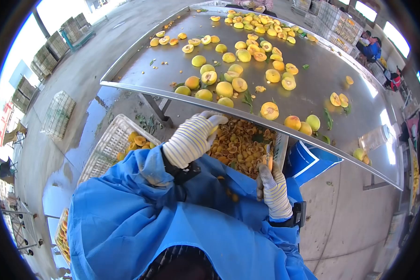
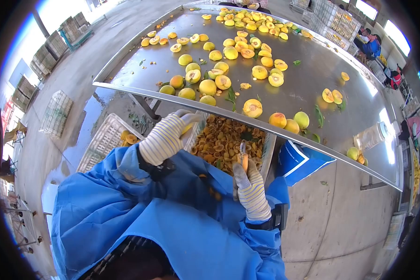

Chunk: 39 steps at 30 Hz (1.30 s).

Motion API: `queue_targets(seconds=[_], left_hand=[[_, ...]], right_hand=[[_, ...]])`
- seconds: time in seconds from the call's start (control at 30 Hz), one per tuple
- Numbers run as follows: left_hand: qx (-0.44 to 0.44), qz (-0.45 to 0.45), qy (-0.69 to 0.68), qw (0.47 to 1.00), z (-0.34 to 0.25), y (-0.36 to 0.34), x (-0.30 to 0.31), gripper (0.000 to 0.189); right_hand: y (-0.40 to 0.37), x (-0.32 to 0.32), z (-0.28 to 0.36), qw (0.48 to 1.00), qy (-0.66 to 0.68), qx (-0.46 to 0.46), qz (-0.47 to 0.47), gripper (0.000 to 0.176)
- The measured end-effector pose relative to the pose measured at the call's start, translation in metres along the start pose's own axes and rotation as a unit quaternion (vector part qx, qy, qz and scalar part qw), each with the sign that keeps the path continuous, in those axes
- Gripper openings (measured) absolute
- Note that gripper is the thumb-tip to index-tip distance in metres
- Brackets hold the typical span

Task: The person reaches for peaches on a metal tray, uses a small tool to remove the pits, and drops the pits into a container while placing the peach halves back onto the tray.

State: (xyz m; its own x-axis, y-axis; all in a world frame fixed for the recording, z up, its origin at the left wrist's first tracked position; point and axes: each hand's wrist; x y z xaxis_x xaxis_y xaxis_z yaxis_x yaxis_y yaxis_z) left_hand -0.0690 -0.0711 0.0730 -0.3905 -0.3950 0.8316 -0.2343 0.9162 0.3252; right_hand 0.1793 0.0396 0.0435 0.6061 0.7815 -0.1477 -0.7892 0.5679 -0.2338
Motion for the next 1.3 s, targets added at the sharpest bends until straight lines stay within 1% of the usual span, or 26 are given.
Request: queue_targets(seconds=[0.03, 0.07, 0.1, 0.13, 0.17, 0.23, 0.27, 0.33, 0.4, 0.5, 0.53, 0.57, 0.63, 0.73, 0.83, 0.87, 0.9, 0.93, 0.97, 1.03, 1.07, 1.1, 1.17, 1.2, 1.3], left_hand=[[0.083, 0.056, 0.059, 0.993, 0.007, -0.011, 0.02, 0.034], [0.132, 0.103, 0.087, 0.982, 0.023, -0.025, 0.037, 0.036], [0.188, 0.16, 0.142, 0.959, 0.045, -0.038, 0.05, 0.04], [0.228, 0.2, 0.155, 0.94, 0.055, -0.05, 0.065, 0.043], [0.314, 0.256, 0.154, 0.901, 0.052, -0.048, 0.08, 0.043], [0.243, 0.144, 0.137, 0.949, 0.058, -0.056, 0.093, 0.042], [0.217, 0.116, 0.166, 0.955, 0.065, -0.049, 0.091, 0.042], [0.16, 0.058, 0.221, 0.96, 0.089, -0.015, 0.071, 0.041], [0.11, 0.027, 0.187, 0.976, 0.097, 0.026, 0.049, 0.04], [0.057, 0.02, 0.106, 0.993, 0.103, 0.098, 0.004, 0.039], [0.072, 0.046, 0.071, 0.994, 0.1, 0.119, -0.008, 0.043], [0.106, 0.101, 0.113, 0.983, 0.111, 0.141, -0.026, 0.047], [0.159, 0.134, 0.126, 0.97, 0.106, 0.159, -0.044, 0.054], [0.165, 0.15, 0.155, 0.962, 0.106, 0.171, -0.049, 0.062], [0.201, 0.037, 0.007, 0.979, 0.114, 0.156, -0.048, 0.06], [0.155, -0.075, -0.095, 0.98, 0.131, 0.148, -0.06, 0.055], [0.174, -0.055, -0.279, 0.943, 0.112, 0.137, -0.05, 0.054], [0.191, -0.034, -0.453, 0.87, 0.077, 0.117, -0.029, 0.053], [0.203, -0.012, -0.611, 0.765, 0.05, 0.099, -0.015, 0.052], [0.234, 0.081, -0.655, 0.714, 0.028, 0.072, -0.015, 0.057], [0.264, 0.104, -0.684, 0.672, 0.018, 0.061, -0.021, 0.063], [0.254, 0.118, -0.679, 0.679, 0.011, 0.049, -0.027, 0.064], [0.288, 0.15, -0.673, 0.664, -0.014, 0.031, -0.029, 0.066], [0.289, 0.155, -0.693, 0.642, -0.017, 0.027, -0.039, 0.066], [0.278, 0.157, -0.677, 0.664, -0.032, 0.018, -0.049, 0.066]], right_hand=[[-0.002, 0.0, 0.0, 1.0, -0.008, -0.002, 0.004, 0.037], [-0.003, 0.001, -0.002, 1.0, -0.01, -0.004, 0.009, 0.039], [-0.004, 0.0, -0.001, 1.0, -0.012, -0.007, 0.013, 0.039], [-0.006, -0.002, 0.002, 1.0, -0.013, -0.009, 0.016, 0.039], [-0.006, -0.003, 0.004, 1.0, -0.013, -0.012, 0.019, 0.04], [-0.001, -0.003, 0.003, 0.999, -0.012, -0.005, 0.034, 0.039], [0.002, -0.003, 0.004, 0.999, -0.011, -0.005, 0.04, 0.038], [0.004, -0.006, 0.005, 0.999, -0.013, -0.012, 0.046, 0.037], [0.007, -0.008, 0.005, 0.999, -0.018, -0.021, 0.046, 0.037], [0.009, -0.008, 0.003, 0.999, -0.025, -0.021, 0.036, 0.037], [0.008, -0.007, 0.003, 0.999, -0.025, -0.018, 0.038, 0.038], [0.007, -0.007, 0.004, 0.999, -0.03, -0.017, 0.037, 0.038], [0.005, -0.007, 0.005, 0.999, -0.04, -0.016, 0.033, 0.039], [0.001, -0.007, 0.007, 0.998, -0.036, -0.017, 0.04, 0.039], [-0.001, -0.007, 0.007, 0.999, -0.028, -0.012, 0.04, 0.039], [-0.001, -0.008, 0.007, 0.999, -0.026, -0.008, 0.038, 0.04], [-0.002, -0.008, 0.006, 0.999, -0.023, -0.006, 0.037, 0.04], [-0.002, -0.009, 0.005, 0.999, -0.021, -0.007, 0.038, 0.041], [-0.002, -0.01, 0.004, 0.999, -0.023, 0.001, 0.039, 0.041], [0.0, -0.011, 0.001, 0.999, -0.024, 0.013, 0.036, 0.041], [0.001, -0.011, 0.0, 0.998, -0.044, 0.017, 0.035, 0.04], [0.003, -0.013, -0.004, 0.994, -0.094, 0.053, 0.024, 0.039], [0.006, -0.014, -0.013, 0.972, -0.198, 0.124, -0.001, 0.038], [0.001, -0.02, -0.003, 0.958, -0.248, 0.144, -0.015, 0.037], [0.003, -0.02, -0.017, 0.933, -0.312, 0.172, -0.051, 0.036]])
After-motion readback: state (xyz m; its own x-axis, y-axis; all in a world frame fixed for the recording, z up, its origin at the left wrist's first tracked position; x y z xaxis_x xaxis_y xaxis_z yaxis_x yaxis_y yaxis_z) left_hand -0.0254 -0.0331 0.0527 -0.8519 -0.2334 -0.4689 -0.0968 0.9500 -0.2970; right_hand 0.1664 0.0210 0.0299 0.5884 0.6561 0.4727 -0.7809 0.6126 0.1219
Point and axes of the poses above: each hand's wrist, its own y-axis towards the middle knuckle, its own x-axis out of the back of the hand, z = x × y, and after that the axes turned 4 degrees about z, right-handed
